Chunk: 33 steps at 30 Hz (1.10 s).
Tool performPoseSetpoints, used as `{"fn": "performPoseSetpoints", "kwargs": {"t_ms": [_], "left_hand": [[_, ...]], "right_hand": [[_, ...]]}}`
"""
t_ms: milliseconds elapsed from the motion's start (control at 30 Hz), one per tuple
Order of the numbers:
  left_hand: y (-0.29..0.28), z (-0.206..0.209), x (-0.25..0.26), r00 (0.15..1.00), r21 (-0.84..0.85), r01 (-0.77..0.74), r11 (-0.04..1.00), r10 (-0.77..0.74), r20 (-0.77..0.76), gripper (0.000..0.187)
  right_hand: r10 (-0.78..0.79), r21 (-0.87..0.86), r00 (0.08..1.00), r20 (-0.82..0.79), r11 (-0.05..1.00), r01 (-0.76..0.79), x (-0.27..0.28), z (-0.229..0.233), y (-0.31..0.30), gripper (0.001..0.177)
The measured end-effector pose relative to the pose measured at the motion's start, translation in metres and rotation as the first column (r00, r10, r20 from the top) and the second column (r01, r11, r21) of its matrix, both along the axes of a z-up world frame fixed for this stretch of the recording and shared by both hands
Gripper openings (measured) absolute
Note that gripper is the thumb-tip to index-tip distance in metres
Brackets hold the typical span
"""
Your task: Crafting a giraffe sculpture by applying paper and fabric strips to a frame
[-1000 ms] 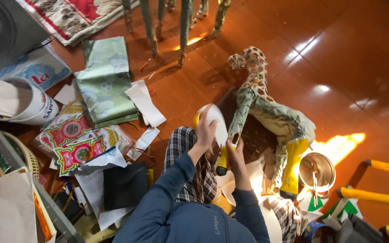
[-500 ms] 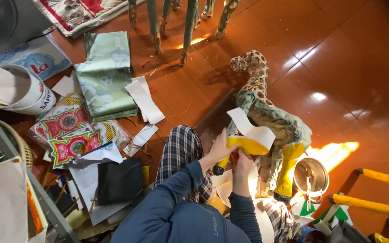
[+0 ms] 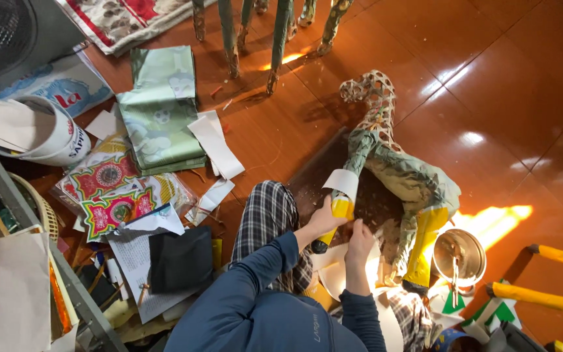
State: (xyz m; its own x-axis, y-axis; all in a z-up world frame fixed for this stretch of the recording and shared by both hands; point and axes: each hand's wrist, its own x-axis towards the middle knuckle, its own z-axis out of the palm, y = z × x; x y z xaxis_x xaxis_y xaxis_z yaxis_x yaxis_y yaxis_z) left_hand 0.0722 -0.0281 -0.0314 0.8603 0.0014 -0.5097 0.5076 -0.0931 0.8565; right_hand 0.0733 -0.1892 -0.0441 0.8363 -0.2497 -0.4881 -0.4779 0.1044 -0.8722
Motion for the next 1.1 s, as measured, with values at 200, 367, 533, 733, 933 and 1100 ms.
{"fn": "performPoseSetpoints", "kwargs": {"t_ms": [200,367,533,733,933,1100], "left_hand": [[-0.005,0.003,-0.004,0.993,0.103,0.091,0.990,-0.098,0.060,0.112],[-0.001,-0.041,0.003,0.965,-0.625,0.117,0.772,0.059,0.255,0.136],[0.020,0.031,-0.020,0.977,-0.445,0.152,0.882,-0.066,0.204,0.143],[0.033,0.042,-0.012,0.872,-0.061,-0.040,0.997,0.064,0.485,0.108],[0.062,0.043,0.064,0.591,0.192,-0.431,0.882,0.116,0.798,0.109],[0.009,0.063,0.094,0.536,0.278,-0.363,0.889,-0.045,0.843,0.101]], "right_hand": [[0.576,-0.544,0.798,-0.176,0.619,-0.566,0.051,0.026,0.048,0.071],[0.277,0.003,0.958,-0.077,0.961,-0.278,0.105,-0.079,0.025,0.089],[0.183,0.377,0.981,-0.062,0.914,-0.146,0.059,0.019,0.048,0.030],[0.136,0.567,0.991,-0.010,0.817,-0.106,0.050,0.000,0.050,0.037],[0.290,0.365,0.915,0.279,0.850,-0.380,0.056,-0.030,0.043,0.086],[0.540,-0.617,0.658,0.524,0.774,-0.143,0.027,0.055,0.052,0.087]]}}
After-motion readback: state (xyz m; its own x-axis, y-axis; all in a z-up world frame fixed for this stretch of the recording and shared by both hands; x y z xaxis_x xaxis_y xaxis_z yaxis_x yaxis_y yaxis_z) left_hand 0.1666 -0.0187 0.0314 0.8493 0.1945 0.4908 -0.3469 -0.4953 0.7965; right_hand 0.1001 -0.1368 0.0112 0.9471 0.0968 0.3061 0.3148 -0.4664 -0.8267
